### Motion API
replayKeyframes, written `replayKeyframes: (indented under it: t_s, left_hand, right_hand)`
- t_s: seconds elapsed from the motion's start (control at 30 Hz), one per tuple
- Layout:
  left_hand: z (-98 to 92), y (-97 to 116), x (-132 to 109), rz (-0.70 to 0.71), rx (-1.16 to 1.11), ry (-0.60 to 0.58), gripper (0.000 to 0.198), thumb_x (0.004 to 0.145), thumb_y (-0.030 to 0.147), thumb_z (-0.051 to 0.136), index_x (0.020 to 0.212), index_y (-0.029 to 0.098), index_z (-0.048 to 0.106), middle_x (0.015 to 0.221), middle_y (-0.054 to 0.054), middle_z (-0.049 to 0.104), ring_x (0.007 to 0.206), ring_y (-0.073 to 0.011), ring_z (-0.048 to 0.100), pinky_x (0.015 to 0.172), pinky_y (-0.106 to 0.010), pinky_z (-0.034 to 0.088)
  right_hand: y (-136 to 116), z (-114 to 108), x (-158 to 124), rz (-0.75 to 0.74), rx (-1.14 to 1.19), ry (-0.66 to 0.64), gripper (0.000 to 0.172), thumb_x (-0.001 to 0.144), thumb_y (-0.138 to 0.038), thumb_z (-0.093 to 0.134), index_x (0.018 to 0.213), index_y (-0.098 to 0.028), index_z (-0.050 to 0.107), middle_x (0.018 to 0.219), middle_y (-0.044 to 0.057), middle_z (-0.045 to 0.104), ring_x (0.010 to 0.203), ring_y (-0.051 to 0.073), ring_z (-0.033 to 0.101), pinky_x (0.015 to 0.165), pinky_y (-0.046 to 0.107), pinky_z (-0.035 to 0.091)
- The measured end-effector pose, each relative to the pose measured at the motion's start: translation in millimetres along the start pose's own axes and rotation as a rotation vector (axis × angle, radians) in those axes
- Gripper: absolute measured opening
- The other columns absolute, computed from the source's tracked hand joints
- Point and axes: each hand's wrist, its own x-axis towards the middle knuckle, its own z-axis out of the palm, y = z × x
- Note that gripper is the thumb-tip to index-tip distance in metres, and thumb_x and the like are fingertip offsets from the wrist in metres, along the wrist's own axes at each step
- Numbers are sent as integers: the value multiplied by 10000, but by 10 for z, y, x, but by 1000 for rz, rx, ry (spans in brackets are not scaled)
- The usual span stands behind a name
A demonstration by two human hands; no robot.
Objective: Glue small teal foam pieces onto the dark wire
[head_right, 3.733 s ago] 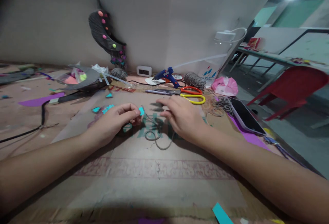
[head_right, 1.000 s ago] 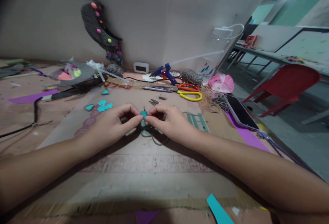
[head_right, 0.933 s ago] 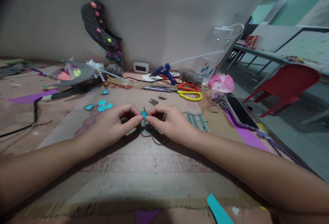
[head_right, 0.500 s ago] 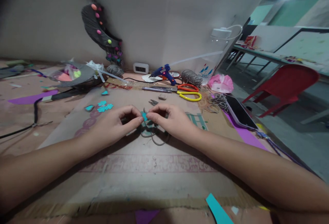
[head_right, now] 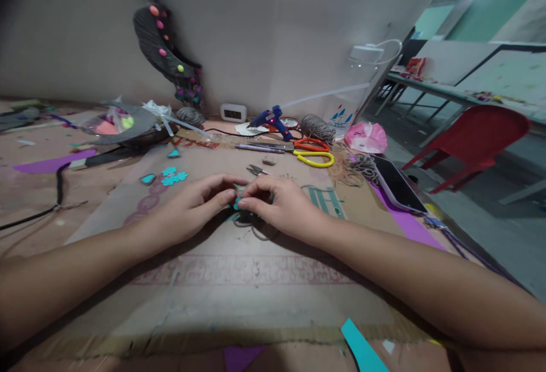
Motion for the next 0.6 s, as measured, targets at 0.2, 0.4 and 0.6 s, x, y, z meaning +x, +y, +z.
replayKeyframes:
  t_s: [0.2, 0.4, 0.6]
  left_hand:
    - [-12, 36, -14, -3, 106, 129, 236, 940, 364, 490, 858, 188, 624, 826, 2, 669, 802, -157, 598, 731, -250, 437]
    - [-9, 46, -43, 52, 163, 59, 267, 944, 357, 489, 796, 183, 628, 747, 26, 648, 729, -130, 582, 672, -229, 417]
    - [10, 44, -36, 34, 247, 62, 262, 930, 345, 506, 791, 185, 659, 780, 9, 673, 743, -142, 599, 680, -248, 420]
  right_hand:
    - [54, -10, 38, 86, 9, -27, 119, 860, -246, 606, 857, -195, 713, 789, 0, 709, 750, 141, 631, 694, 263, 462]
    - [59, -9, 75, 189, 105, -11, 142, 841, -286, 589, 848, -179, 682, 800, 15, 694, 756, 151, 613, 695, 268, 453]
    - [33, -16, 60, 179, 183, 20, 162, 834, -331, 595, 807, -178, 641, 761, 8, 652, 695, 135, 565, 642, 265, 425]
